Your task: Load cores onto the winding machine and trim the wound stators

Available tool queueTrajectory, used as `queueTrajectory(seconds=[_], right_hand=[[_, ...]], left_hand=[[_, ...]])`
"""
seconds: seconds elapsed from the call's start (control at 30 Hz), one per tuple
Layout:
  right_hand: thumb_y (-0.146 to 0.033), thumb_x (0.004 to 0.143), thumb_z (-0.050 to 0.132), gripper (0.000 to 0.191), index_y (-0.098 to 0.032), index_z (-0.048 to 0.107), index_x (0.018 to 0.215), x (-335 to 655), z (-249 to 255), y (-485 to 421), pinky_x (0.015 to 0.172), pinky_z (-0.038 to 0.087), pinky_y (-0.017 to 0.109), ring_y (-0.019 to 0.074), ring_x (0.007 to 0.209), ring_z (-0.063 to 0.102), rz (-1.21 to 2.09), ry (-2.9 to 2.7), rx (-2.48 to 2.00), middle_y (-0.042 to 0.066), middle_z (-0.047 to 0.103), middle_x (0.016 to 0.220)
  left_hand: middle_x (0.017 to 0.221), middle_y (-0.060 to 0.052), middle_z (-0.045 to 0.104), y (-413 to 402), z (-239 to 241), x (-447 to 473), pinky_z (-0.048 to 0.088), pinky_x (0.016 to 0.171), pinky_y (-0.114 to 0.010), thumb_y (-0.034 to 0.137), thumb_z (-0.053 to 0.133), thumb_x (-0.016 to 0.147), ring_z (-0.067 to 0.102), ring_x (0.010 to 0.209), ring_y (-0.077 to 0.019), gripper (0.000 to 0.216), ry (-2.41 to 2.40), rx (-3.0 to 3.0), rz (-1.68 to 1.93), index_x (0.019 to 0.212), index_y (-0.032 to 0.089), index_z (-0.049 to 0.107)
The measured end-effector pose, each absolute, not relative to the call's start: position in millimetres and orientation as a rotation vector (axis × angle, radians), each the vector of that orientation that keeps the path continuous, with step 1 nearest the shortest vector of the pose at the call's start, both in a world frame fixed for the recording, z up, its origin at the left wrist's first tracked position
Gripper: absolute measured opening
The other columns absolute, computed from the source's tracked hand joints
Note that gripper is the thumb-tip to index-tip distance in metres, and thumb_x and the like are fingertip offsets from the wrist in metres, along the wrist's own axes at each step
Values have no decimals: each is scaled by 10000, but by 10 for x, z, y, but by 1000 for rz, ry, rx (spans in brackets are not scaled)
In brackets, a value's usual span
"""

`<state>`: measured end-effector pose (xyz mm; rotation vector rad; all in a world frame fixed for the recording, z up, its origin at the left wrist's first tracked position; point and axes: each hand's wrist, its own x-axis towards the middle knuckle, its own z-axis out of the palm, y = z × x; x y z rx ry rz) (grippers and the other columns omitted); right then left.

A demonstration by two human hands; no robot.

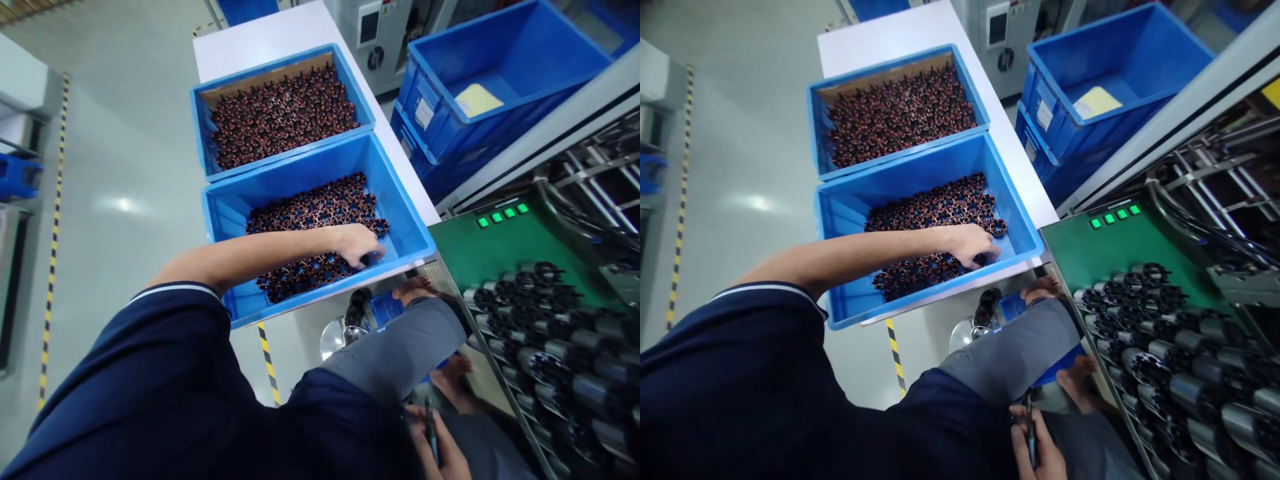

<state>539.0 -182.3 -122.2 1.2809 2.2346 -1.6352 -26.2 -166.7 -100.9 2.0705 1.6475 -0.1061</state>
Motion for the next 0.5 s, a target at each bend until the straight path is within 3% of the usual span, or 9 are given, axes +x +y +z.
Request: queueTrajectory(seconds=[0.1, 0.3, 0.4, 0.5], right_hand=[[-733, 1035, 868, 567, -225, 965, 1268, 5347, -1247, -1803, 936, 711, 206, 265, 1040, 917, -1706, 2217, 1292, 124, 909, 1237], [-773, 1017, 864, 629, -210, 945, 1285, 5469, -1366, -1903, 830, 692, 196, 221, 861, 861, -1823, 2140, 1265, 101, 875, 1039], [-793, 1035, 819, 668, -227, 887, 1384, 5627, -1491, -2040, 772, 671, 225, 220, 826, 815, -1849, 2087, 1361, 73, 831, 988], [-768, 1103, 722, 780, -288, 652, 1714, 5774, -1556, -2191, 873, 670, 285, 235, 927, 799, -1889, 2116, 1441, 54, 800, 1090]], left_hand=[[1169, -65, 924, -1748, -1025, -259, 519, 789, -336, 331, 734, 1080, 843, 1055, -257, 303, 1686, 1962, -37, 1336, 294, 892], [1031, -37, 932, -1606, -931, -178, 470, 706, -313, 263, 778, 1047, 833, 918, -226, 178, 1720, 1928, -34, 994, 296, 945], [1068, -37, 941, -1569, -759, -220, 505, 738, -288, 254, 718, 1074, 845, 934, -207, 230, 1763, 1932, -3, 1077, 281, 946], [1122, -68, 940, -1662, -562, -307, 566, 832, -264, 371, 620, 1134, 852, 951, -188, 358, 1918, 1810, 366, 1264, 206, 910]])
